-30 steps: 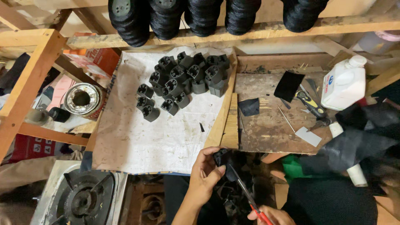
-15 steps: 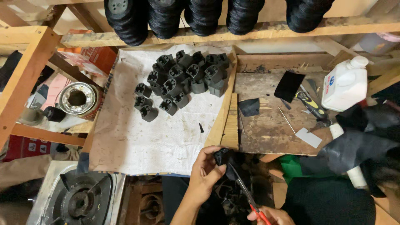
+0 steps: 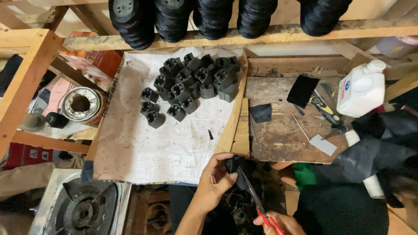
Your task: The person wraps black fabric around small grey shoe parts using red-handled scissors to trim the fabric. The person handles several shoe parts one at a time, wraps them, and trims the excess fabric.
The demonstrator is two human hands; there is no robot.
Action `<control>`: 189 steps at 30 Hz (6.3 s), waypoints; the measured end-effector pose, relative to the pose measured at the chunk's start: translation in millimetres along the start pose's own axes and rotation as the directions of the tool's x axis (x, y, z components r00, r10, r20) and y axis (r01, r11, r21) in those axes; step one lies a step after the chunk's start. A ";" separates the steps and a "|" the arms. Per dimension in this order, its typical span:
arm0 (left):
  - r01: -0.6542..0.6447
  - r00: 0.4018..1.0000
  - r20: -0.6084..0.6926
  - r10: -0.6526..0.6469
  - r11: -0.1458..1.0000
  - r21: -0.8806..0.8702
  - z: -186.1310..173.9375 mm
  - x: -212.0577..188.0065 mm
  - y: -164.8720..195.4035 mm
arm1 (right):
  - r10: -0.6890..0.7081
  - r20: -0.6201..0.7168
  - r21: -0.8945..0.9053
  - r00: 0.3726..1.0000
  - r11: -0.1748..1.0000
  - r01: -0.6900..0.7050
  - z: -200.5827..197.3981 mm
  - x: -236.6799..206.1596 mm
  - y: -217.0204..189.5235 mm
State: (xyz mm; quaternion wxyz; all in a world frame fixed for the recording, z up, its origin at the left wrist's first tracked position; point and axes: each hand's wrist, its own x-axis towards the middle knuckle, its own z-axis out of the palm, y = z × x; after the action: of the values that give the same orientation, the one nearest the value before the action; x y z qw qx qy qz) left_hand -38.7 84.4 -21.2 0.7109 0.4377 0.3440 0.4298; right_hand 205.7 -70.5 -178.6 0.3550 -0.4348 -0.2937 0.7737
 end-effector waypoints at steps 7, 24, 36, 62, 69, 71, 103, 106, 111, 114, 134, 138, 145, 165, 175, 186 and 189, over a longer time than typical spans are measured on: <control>-0.005 1.000 -0.027 0.006 0.999 0.048 -3.5 1.6 -5.1 | -0.002 -0.140 -0.206 0.990 0.978 -0.027 4.3 -5.7 -3.1; 0.006 1.000 0.030 -0.005 0.999 -0.032 -7.3 1.0 -3.9 | -0.011 -0.057 -0.212 0.998 0.977 -0.001 5.9 2.3 1.2; -0.009 1.000 0.029 0.010 0.999 -0.039 -4.6 1.0 2.8 | -0.031 -0.081 -0.218 0.996 0.976 0.012 10.5 5.4 2.2; -0.019 0.998 0.058 0.018 1.000 0.017 -1.5 -11.2 2.9 | 0.001 -0.210 -0.259 0.978 0.964 -0.056 43.1 2.9 -32.0; 0.065 0.997 0.047 -0.068 0.997 0.049 1.4 -10.8 5.6 | 0.020 -0.239 -0.117 0.971 0.992 -0.049 33.9 13.2 -20.7; 0.047 0.998 0.038 -0.049 0.998 0.042 0.4 -10.2 3.6 | -0.132 -0.207 -0.317 0.969 0.946 0.061 25.2 17.0 -15.6; -0.104 0.990 0.079 0.113 0.989 -0.106 12.7 -37.9 -7.2 | -0.856 0.065 -0.904 0.513 0.167 0.393 125.0 -2.3 -172.6; -0.061 0.994 0.085 0.073 0.989 -0.133 15.2 -40.1 -6.9 | -0.839 -0.018 -0.900 0.544 0.251 0.357 121.0 0.0 -166.4; -0.082 0.994 0.061 0.085 0.995 -0.063 18.8 -39.2 -10.4 | -0.721 -0.203 -0.805 0.662 0.507 0.306 102.0 7.9 -140.7; -0.113 0.992 0.054 0.114 0.993 -0.025 19.3 -35.9 -15.1 | -0.573 -0.355 -0.634 0.739 0.728 0.261 97.4 13.9 -124.2; -0.217 0.974 0.015 0.224 0.956 -0.197 39.9 -45.0 -41.7 | -0.725 -0.253 -0.693 0.640 0.598 0.404 112.8 2.9 -147.4; 0.031 0.996 -0.073 -0.045 0.982 -0.184 38.7 -41.6 -54.2 | -0.738 -0.220 -0.635 0.638 0.605 0.480 106.0 7.6 -145.7; 0.016 0.994 -0.107 -0.022 0.999 -0.049 15.4 -45.8 -26.9 | -0.855 -0.074 -0.997 0.513 0.052 -0.058 42.0 10.5 -211.7; 0.008 0.995 -0.096 0.009 0.985 0.172 15.5 -39.6 26.7 | -0.243 -0.316 -0.354 0.917 0.927 0.124 -24.5 14.1 -174.8; 0.023 0.995 -0.104 0.005 0.964 0.267 17.1 -22.8 24.0 | -0.276 -0.162 -0.967 0.947 0.236 -0.097 21.7 -22.1 -151.5; -0.038 0.999 -0.012 0.050 0.883 0.467 21.4 -30.0 28.6 | -0.334 -0.103 -0.992 0.937 0.105 -0.072 40.2 -27.0 -161.4; -0.010 1.000 -0.018 0.019 0.902 0.432 22.3 -30.6 30.8 | -0.319 -0.126 -0.992 0.939 0.038 -0.120 35.8 -27.6 -152.1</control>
State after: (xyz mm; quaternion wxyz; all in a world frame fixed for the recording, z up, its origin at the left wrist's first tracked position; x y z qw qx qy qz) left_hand -41.1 56.8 19.0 0.5895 0.5819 0.4350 0.3531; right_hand 229.1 -10.5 -33.6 0.0510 -0.6527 -0.7145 0.2467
